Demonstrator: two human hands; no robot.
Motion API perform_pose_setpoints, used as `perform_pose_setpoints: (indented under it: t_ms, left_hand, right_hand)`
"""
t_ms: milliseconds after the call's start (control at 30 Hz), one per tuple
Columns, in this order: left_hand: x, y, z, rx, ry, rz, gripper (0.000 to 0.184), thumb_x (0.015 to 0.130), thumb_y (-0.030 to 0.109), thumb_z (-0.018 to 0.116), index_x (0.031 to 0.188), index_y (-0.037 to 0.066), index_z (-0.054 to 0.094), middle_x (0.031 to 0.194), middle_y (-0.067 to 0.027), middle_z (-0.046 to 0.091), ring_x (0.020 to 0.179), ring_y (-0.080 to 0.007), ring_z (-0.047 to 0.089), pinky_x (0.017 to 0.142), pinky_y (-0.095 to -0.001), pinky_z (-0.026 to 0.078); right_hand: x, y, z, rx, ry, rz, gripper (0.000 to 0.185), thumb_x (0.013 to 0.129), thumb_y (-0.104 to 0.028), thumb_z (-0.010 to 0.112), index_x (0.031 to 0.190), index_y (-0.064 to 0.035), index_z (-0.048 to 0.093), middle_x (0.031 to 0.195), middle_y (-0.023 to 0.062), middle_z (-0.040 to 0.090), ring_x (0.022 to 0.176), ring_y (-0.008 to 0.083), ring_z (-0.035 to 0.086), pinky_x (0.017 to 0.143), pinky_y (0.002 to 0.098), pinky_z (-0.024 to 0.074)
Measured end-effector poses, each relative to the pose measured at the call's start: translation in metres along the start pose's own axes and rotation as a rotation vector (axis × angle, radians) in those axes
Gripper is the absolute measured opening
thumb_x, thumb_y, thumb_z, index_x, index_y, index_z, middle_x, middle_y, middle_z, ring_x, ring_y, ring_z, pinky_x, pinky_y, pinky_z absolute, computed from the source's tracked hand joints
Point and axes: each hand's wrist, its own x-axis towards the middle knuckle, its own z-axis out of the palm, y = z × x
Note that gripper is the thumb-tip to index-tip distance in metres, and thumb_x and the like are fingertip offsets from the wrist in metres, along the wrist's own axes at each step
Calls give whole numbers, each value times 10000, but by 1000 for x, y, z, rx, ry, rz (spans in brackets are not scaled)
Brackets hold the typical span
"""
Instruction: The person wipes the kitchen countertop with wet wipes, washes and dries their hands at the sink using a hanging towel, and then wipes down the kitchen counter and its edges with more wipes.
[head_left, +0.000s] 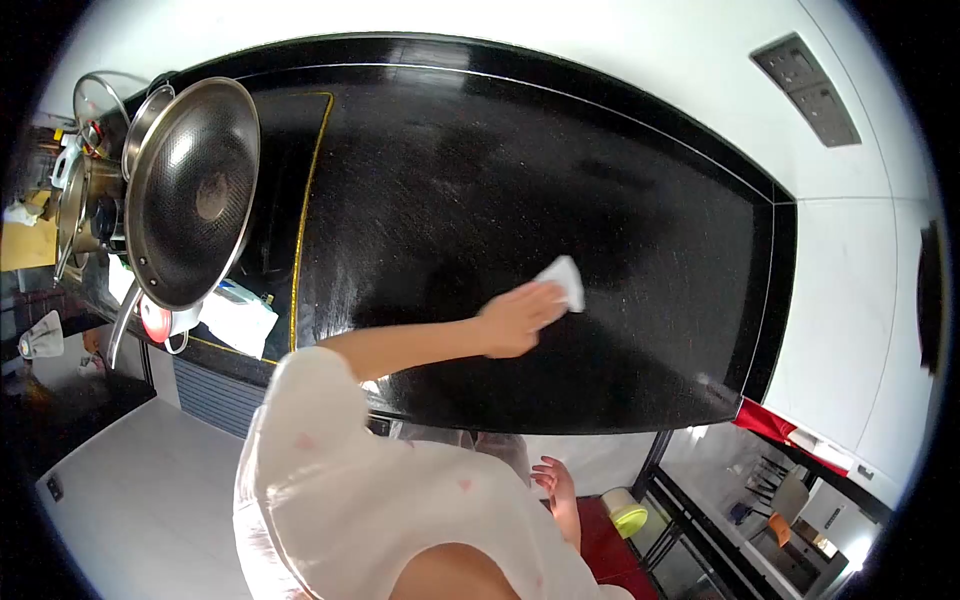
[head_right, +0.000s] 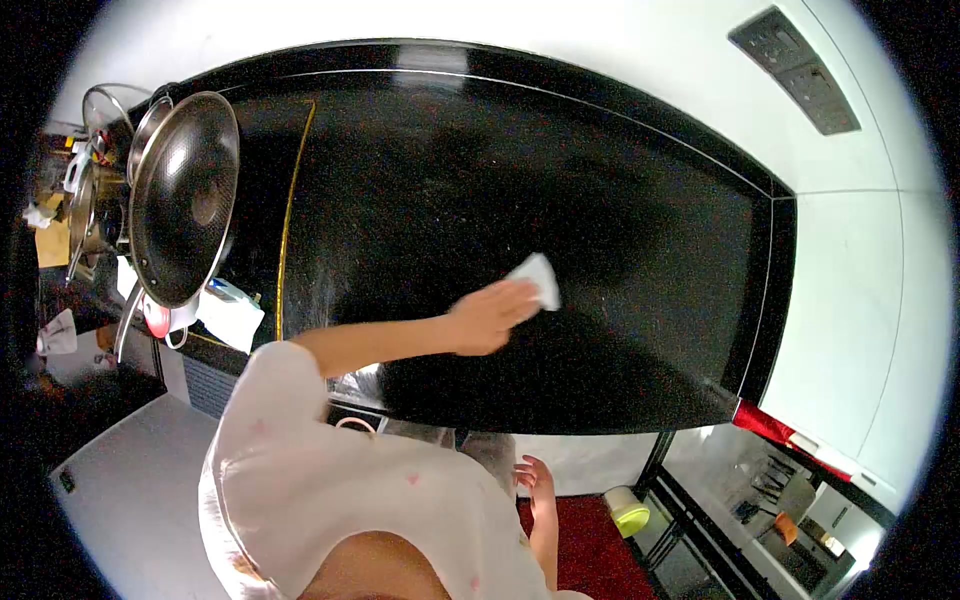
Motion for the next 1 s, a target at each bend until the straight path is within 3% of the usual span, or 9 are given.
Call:
perform_pose_setpoints:
  t_ms: [67,300,433,467,567,733,767,933,1000]
  left_hand:
    - [-31,-3,-44,-142,-151,-457,428,701,79,456,1125,15,443,1218,-178,397,1170,-293,343,999,-389,234]
    - [7,-205,-85,612,243,-906,524,823,262,263,1297,42,230,1323,-221,238,1234,-329,234,1024,-414,141]
    - [107,-96,-63,129,-195,-641,485,742,141,319,1212,34,375,1228,-213,381,1124,-346,364,987,-425,215]
    - [97,-70,5,95,217,-385,467,710,86,337,1165,27,425,1170,-217,429,1068,-345,402,972,-430,237]
    - [30,53,17,26,22,-90,501,719,128,438,1209,35,392,1264,-214,332,1203,-328,286,1028,-408,158]
    - [-71,38,-31,530,-204,-820,506,774,130,404,1272,86,320,1260,-222,321,1153,-357,331,993,-479,183]
    - [-91,2,-28,414,92,-983,477,826,173,324,1287,58,276,1291,-248,259,1187,-410,255,1002,-472,162]
    - [28,-102,-75,394,118,-1189,538,824,319,306,1327,158,199,1318,-257,214,1233,-380,190,1020,-417,134]
    - [66,-136,-26,884,-32,-822,494,805,257,317,1292,180,279,1244,-257,336,1133,-392,335,982,-431,217]
  right_hand:
    - [6,10,-5,25,-58,-16,352,827,-241,355,1087,-28,462,892,116,592,784,200,578,722,291,432]
    - [11,1,-21,-52,-88,-24,395,827,-296,367,1100,-26,460,910,125,588,811,204,570,742,302,419]
    - [11,-1,-55,-7,-53,-56,507,817,-443,441,1114,-33,471,907,99,593,826,181,566,783,325,405]
    - [12,-3,-62,-13,-65,-60,512,816,-448,442,1114,-33,470,909,99,593,829,181,566,784,326,405]
    - [15,-15,-80,-38,-91,-70,486,820,-422,426,1110,-35,472,912,109,590,827,188,568,776,318,407]
    - [31,-35,-112,-101,-176,-111,421,839,-361,399,1104,-43,474,920,139,583,807,201,571,750,299,418]
    - [35,-40,-119,-108,-176,-102,425,838,-368,399,1103,-44,476,919,138,585,804,200,573,745,296,420]
    - [61,-45,-180,-161,-126,-73,491,823,-456,426,1101,-56,491,898,74,598,811,169,569,768,307,406]
    - [52,-58,-189,-176,-115,-75,462,832,-430,414,1097,-60,495,894,74,599,803,163,566,769,305,404]
